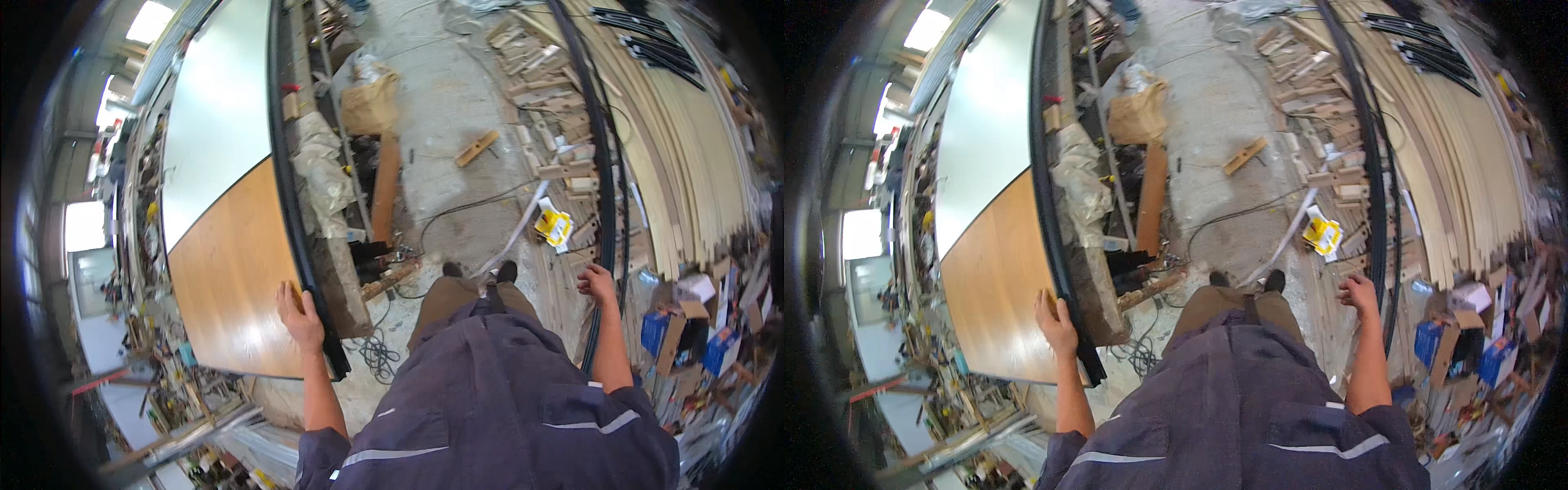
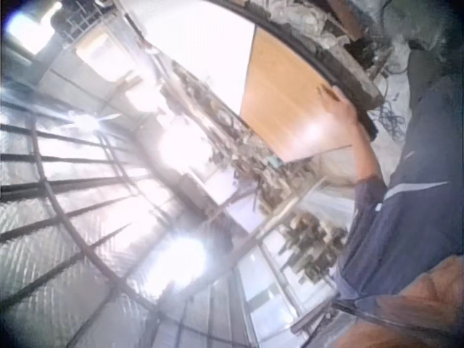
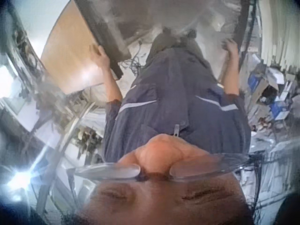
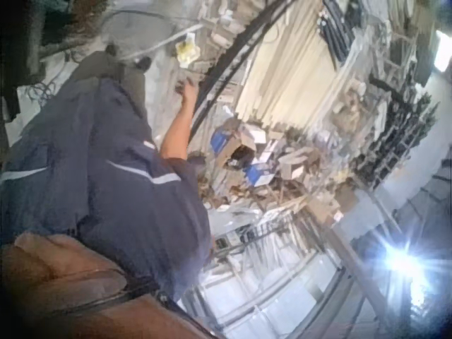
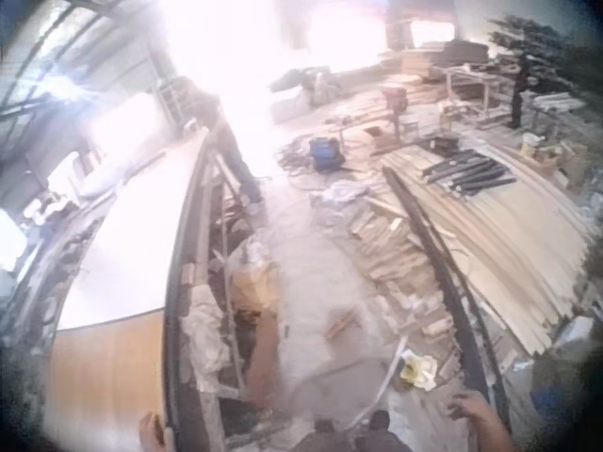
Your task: The person uses a cordless drill to fasten screws into a wooden tabletop, then flips the table and uses a nail gun to attach a black trim strip along the edge. The person also uses a manual hand tool to tighten a handle on the tabletop.
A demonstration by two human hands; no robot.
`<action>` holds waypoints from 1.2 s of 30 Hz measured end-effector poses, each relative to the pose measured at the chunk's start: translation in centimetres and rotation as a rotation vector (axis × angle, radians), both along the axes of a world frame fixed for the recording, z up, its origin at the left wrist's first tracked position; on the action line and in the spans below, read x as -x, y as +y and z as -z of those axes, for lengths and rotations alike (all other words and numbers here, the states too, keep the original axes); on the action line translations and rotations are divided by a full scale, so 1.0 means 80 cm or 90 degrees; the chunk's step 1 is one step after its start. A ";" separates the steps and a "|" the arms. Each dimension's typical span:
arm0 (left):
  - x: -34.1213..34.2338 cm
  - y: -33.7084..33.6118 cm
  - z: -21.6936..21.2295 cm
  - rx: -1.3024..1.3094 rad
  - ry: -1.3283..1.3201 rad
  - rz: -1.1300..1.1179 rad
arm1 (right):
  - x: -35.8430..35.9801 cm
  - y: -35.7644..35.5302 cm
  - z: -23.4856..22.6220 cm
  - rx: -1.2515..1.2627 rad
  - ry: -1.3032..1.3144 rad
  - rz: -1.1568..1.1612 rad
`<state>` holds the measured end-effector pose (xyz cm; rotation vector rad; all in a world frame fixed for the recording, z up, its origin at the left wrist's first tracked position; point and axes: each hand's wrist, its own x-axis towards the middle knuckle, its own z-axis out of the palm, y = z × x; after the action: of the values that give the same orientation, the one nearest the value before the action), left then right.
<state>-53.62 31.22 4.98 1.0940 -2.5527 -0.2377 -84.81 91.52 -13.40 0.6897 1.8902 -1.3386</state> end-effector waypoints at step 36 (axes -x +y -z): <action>0.355 -0.263 -0.011 -0.130 0.282 -0.219 | 0.341 -0.429 0.000 0.036 -0.054 -0.314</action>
<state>-81.99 10.18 5.88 1.3571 -1.9501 -0.5871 -112.06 57.18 -13.43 0.2219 1.7928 -1.0229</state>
